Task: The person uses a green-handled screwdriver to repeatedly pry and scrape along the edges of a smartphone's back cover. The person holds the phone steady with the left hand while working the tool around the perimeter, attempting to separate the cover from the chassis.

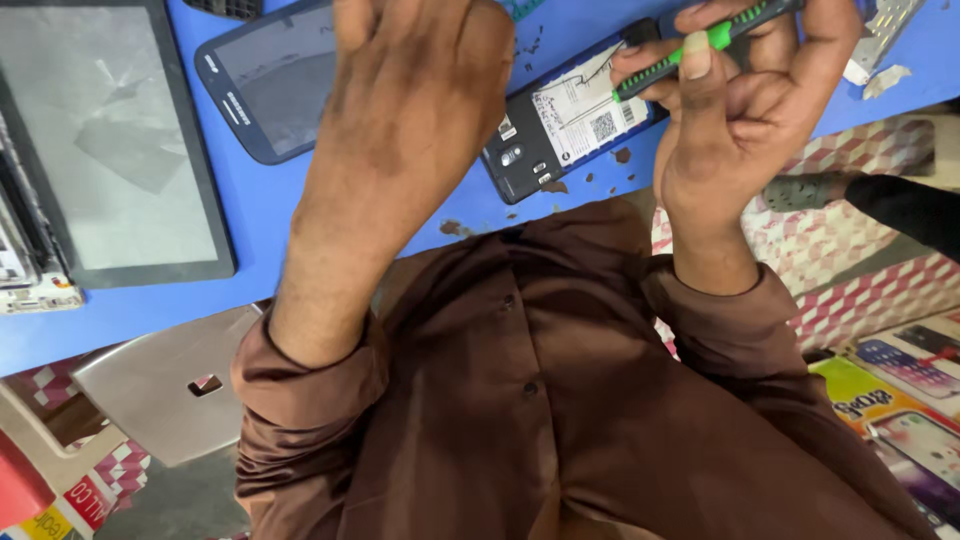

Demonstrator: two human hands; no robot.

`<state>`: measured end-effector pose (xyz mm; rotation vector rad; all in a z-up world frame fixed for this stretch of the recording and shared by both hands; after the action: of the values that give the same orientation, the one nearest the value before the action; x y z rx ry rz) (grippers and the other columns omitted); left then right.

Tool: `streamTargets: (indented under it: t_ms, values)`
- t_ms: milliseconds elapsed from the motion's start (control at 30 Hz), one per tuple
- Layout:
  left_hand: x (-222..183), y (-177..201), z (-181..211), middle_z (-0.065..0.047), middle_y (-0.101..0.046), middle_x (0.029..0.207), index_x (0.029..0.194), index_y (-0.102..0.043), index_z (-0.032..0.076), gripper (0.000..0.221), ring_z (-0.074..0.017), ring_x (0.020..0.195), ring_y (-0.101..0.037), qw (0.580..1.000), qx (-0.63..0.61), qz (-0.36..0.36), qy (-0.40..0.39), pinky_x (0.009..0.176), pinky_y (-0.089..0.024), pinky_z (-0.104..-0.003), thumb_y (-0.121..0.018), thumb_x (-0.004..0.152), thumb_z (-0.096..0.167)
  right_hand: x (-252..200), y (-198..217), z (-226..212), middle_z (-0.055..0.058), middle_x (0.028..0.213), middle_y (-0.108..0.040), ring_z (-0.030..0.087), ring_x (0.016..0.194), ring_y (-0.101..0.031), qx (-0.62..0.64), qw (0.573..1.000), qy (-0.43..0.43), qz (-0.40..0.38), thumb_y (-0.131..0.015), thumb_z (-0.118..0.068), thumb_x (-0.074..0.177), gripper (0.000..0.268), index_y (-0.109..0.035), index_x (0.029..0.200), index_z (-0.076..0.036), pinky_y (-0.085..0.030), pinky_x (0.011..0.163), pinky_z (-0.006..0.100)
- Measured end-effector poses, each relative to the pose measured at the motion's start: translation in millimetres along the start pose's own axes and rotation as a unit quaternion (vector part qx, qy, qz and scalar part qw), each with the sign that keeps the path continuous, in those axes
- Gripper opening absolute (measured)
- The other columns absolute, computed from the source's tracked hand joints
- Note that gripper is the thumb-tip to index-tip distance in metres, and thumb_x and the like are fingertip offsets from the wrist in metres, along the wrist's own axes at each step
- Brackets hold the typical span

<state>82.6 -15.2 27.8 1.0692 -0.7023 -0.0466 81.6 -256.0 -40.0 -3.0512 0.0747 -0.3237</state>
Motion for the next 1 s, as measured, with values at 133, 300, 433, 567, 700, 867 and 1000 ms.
streamTargets:
  t_ms: [133, 300, 433, 567, 700, 867, 1000]
  values:
    - [8, -11, 1, -0.007, -0.053, 0.100, 0.105, -0.057, 0.004, 0.006, -0.0251, 0.105, -0.056, 1.000, 0.003, 0.008, -0.006, 0.101, -0.042, -0.044, -0.062, 0.102, 0.004, 0, -3, -4, 0.017, 0.117, -0.060, 0.035, 0.083, -0.073, -0.002, 0.999, 0.015, -0.029, -0.064, 0.000, 0.128, 0.050, -0.026, 0.159, -0.011, -0.063, 0.068, 0.034]
    - [12, -23, -1, -0.007, -0.056, 0.097, 0.107, -0.061, 0.003, 0.004, -0.0250, 0.095, -0.057, 1.000, -0.003, -0.003, 0.013, 0.096, -0.041, -0.047, -0.062, 0.103, 0.005, 1, -1, -3, 0.017, 0.116, -0.061, 0.035, 0.081, -0.074, 0.013, 0.999, 0.017, -0.027, -0.063, -0.002, 0.126, 0.050, -0.025, 0.157, -0.011, -0.064, 0.068, 0.033]
    - [10, -27, -2, -0.005, -0.058, 0.101, 0.103, -0.061, 0.006, 0.003, -0.0241, 0.101, -0.059, 0.999, -0.016, -0.016, 0.023, 0.101, -0.038, -0.046, -0.062, 0.102, 0.004, 1, 1, -2, 0.017, 0.116, -0.061, 0.035, 0.080, -0.074, -0.004, 0.999, 0.029, -0.036, -0.061, -0.002, 0.127, 0.048, -0.025, 0.157, -0.010, -0.062, 0.065, 0.032]
    - [9, -27, -1, -0.005, -0.059, 0.104, 0.099, -0.063, 0.006, 0.003, -0.0245, 0.103, -0.059, 0.999, -0.038, -0.019, 0.026, 0.102, -0.038, -0.046, -0.064, 0.099, 0.003, 4, 0, -4, 0.017, 0.115, -0.061, 0.035, 0.079, -0.074, -0.018, 0.997, 0.048, -0.052, -0.060, -0.001, 0.126, 0.047, -0.025, 0.156, -0.010, -0.066, 0.066, 0.035]
    - [9, -23, -1, -0.006, -0.060, 0.106, 0.097, -0.065, 0.005, 0.004, -0.0264, 0.104, -0.060, 0.998, -0.052, -0.011, 0.024, 0.100, -0.038, -0.045, -0.065, 0.096, 0.001, 3, 0, -4, 0.017, 0.114, -0.060, 0.035, 0.077, -0.073, 0.003, 0.999, 0.036, -0.038, -0.060, 0.002, 0.128, 0.047, -0.025, 0.157, -0.010, -0.064, 0.066, 0.036]
    - [10, -21, -3, -0.006, -0.061, 0.105, 0.097, -0.066, 0.005, 0.005, -0.0269, 0.104, -0.060, 0.997, -0.072, -0.002, 0.030, 0.100, -0.038, -0.044, -0.067, 0.095, 0.000, 0, 0, -2, 0.019, 0.115, -0.060, 0.035, 0.077, -0.072, 0.014, 1.000, 0.016, -0.017, -0.060, 0.004, 0.127, 0.049, -0.024, 0.156, -0.009, -0.063, 0.065, 0.036]
    - [12, -28, -5, -0.007, -0.062, 0.098, 0.096, -0.066, 0.007, 0.011, -0.0288, 0.096, -0.061, 0.995, -0.084, -0.008, 0.052, 0.093, -0.039, -0.044, -0.076, 0.092, 0.007, 0, 0, -4, 0.018, 0.117, -0.059, 0.035, 0.078, -0.073, -0.022, 0.999, 0.037, -0.032, -0.059, 0.004, 0.128, 0.047, -0.026, 0.156, -0.011, -0.062, 0.064, 0.034]
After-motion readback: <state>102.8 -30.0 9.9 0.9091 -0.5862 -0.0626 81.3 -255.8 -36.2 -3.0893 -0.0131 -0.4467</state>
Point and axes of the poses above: each hand's wrist, its own x-axis towards the middle knuckle, its own y-axis out of the back of the hand, z = x × y, the point moved 6 cm from there along x, towards the middle knuckle
